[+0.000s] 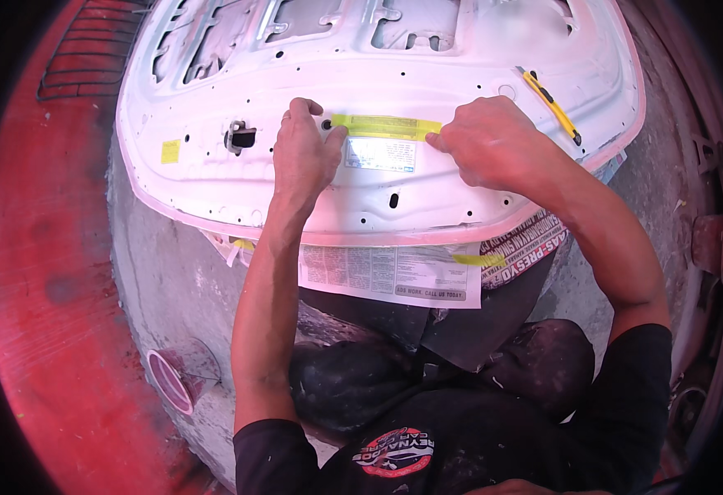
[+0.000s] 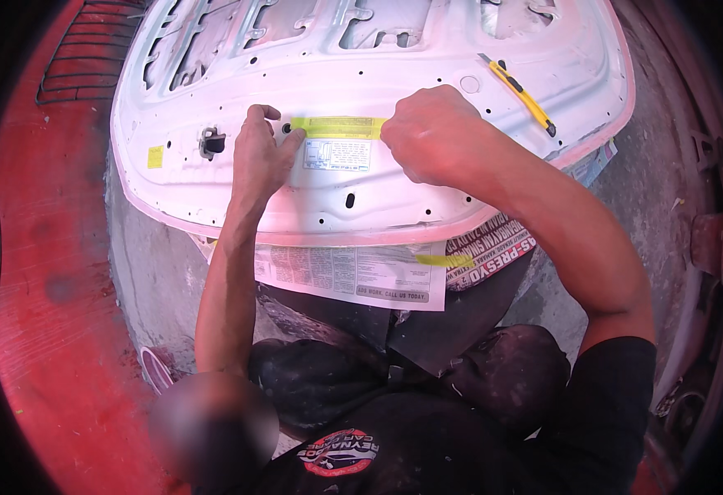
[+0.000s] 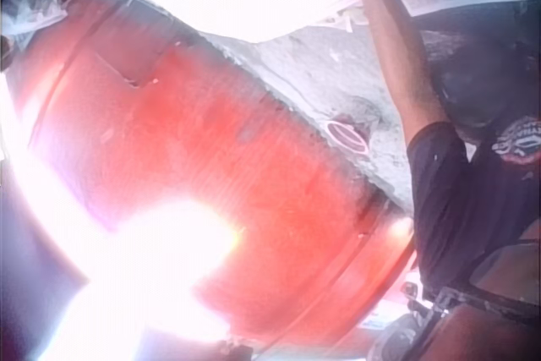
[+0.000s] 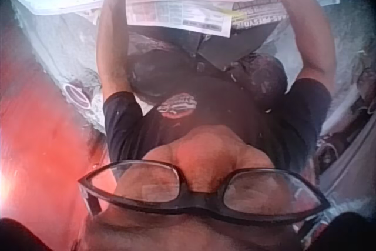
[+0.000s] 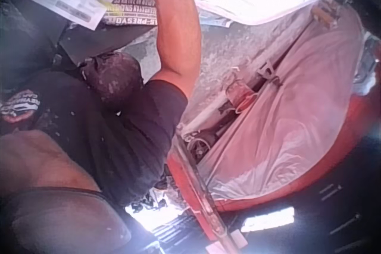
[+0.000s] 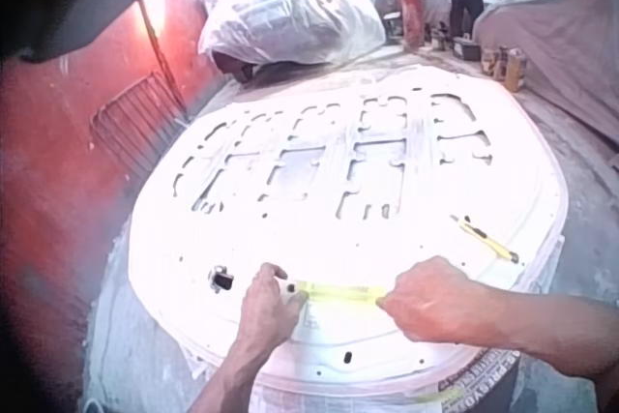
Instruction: The person applies strips of yellow masking tape to a white car hood resting on a stand. They use a yellow utility knife to cut the tape and smooth it down around the contours and holes of the hood.
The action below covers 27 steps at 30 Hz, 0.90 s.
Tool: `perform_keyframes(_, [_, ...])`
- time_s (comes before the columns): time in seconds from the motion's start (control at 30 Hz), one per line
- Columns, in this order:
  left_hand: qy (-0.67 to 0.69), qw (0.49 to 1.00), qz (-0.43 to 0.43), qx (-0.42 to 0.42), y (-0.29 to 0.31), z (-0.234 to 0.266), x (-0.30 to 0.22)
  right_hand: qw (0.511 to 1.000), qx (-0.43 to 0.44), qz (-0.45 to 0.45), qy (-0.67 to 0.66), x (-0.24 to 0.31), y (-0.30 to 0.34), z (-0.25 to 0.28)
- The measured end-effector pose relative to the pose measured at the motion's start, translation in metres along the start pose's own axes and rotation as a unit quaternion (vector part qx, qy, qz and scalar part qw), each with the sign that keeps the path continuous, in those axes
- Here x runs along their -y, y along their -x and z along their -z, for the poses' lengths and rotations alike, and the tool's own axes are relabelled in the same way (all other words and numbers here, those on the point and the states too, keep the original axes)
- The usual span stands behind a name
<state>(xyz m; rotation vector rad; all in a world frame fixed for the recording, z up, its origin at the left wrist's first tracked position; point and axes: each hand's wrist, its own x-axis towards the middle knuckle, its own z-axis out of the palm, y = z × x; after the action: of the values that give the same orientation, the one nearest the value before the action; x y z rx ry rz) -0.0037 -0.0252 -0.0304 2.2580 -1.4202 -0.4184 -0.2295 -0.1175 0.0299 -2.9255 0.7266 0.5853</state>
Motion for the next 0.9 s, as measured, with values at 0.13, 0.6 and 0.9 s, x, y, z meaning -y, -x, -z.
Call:
perform_keyframes(0.13, [-0.009, 0.999, -0.021, -0.039, 0.003, -0.003, 0.000, 1.000, 0.004, 0.001, -0.008, 0.001, 0.000, 0.002])
perform_keyframes(0.6, [0.025, 0.998, 0.014, 0.055, 0.006, -0.051, -0.079, 0.996, -0.015, -0.036, -0.082, -0.013, 0.001, 0.008])
perform_keyframes(0.9, [-0.014, 0.999, 0.018, 0.044, 0.016, -0.050, -0.091, 0.996, 0.018, -0.025, -0.089, -0.004, 0.000, 0.004])
